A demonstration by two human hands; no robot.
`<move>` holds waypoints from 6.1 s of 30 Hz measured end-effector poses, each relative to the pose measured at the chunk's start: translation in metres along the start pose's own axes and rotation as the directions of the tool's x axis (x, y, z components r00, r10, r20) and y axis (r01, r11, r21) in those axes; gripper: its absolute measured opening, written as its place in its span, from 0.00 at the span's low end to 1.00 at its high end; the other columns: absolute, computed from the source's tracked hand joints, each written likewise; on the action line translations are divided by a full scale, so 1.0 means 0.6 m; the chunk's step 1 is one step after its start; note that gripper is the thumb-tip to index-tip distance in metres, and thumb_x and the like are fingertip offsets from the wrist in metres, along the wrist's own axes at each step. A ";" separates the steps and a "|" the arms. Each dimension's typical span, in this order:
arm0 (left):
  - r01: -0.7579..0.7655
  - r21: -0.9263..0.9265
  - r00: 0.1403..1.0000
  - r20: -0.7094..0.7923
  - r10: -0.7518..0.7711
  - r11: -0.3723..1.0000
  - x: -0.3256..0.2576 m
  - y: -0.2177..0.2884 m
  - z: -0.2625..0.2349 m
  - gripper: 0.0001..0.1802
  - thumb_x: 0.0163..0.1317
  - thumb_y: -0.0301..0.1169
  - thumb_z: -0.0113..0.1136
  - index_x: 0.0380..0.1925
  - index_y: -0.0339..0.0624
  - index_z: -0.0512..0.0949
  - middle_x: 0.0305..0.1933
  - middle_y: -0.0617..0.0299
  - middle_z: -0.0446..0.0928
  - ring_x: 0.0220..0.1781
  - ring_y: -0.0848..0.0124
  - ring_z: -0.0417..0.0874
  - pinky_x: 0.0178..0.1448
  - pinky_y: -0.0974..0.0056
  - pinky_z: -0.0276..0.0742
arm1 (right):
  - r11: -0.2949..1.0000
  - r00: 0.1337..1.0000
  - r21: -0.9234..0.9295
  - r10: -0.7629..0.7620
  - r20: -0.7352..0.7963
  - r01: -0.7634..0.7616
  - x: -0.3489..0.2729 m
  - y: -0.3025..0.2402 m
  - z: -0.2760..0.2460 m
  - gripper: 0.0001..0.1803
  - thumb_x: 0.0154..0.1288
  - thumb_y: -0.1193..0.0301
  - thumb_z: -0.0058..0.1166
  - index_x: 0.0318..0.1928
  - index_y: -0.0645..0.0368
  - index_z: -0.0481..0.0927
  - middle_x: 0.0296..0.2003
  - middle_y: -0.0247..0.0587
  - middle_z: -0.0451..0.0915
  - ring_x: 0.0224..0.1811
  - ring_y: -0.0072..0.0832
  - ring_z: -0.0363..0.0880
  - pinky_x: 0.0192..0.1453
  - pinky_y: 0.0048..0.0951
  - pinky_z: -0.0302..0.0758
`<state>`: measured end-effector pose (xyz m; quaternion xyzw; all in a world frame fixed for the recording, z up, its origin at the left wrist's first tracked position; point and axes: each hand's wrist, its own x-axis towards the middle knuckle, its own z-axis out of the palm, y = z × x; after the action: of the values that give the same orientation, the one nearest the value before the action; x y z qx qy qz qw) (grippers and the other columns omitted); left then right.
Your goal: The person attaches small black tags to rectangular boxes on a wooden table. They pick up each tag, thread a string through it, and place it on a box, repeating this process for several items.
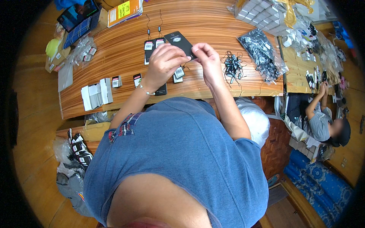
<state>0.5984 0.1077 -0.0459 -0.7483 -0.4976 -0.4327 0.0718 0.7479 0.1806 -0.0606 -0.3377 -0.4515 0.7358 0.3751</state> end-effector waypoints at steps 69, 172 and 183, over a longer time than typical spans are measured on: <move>0.515 -0.247 0.853 0.239 -0.463 0.821 0.004 0.042 -0.087 0.07 0.53 0.24 0.60 0.33 0.35 0.80 0.35 0.57 0.80 0.34 0.72 0.81 0.37 0.71 0.78 | 0.955 0.937 -0.163 -0.196 0.289 0.249 -0.044 -0.025 0.056 0.12 0.60 0.82 0.47 0.42 0.60 0.63 0.30 0.32 0.71 0.32 0.15 0.70 0.37 0.17 0.68; 0.300 -0.263 0.934 -0.115 -0.339 0.917 0.014 0.040 -0.109 0.08 0.46 0.21 0.64 0.30 0.40 0.80 0.33 0.60 0.80 0.39 0.69 0.80 0.43 0.67 0.75 | 0.929 0.920 -0.195 -0.246 0.305 0.313 -0.046 -0.091 0.072 0.07 0.60 0.79 0.51 0.40 0.64 0.72 0.28 0.33 0.77 0.32 0.17 0.75 0.38 0.17 0.71; 0.439 -0.722 0.825 0.089 -0.557 0.535 0.010 0.042 -0.101 0.09 0.55 0.17 0.56 0.38 0.32 0.75 0.40 0.57 0.75 0.42 0.71 0.79 0.47 0.69 0.77 | 0.890 0.896 -0.261 -0.276 0.347 0.375 -0.041 -0.078 0.078 0.06 0.58 0.79 0.52 0.37 0.64 0.71 0.26 0.33 0.76 0.31 0.17 0.75 0.35 0.17 0.68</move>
<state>0.5847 0.0663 0.0039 -0.5060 -0.4741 -0.6486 -0.3138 0.7325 0.1551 0.0034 -0.1968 -0.6673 0.6209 0.3612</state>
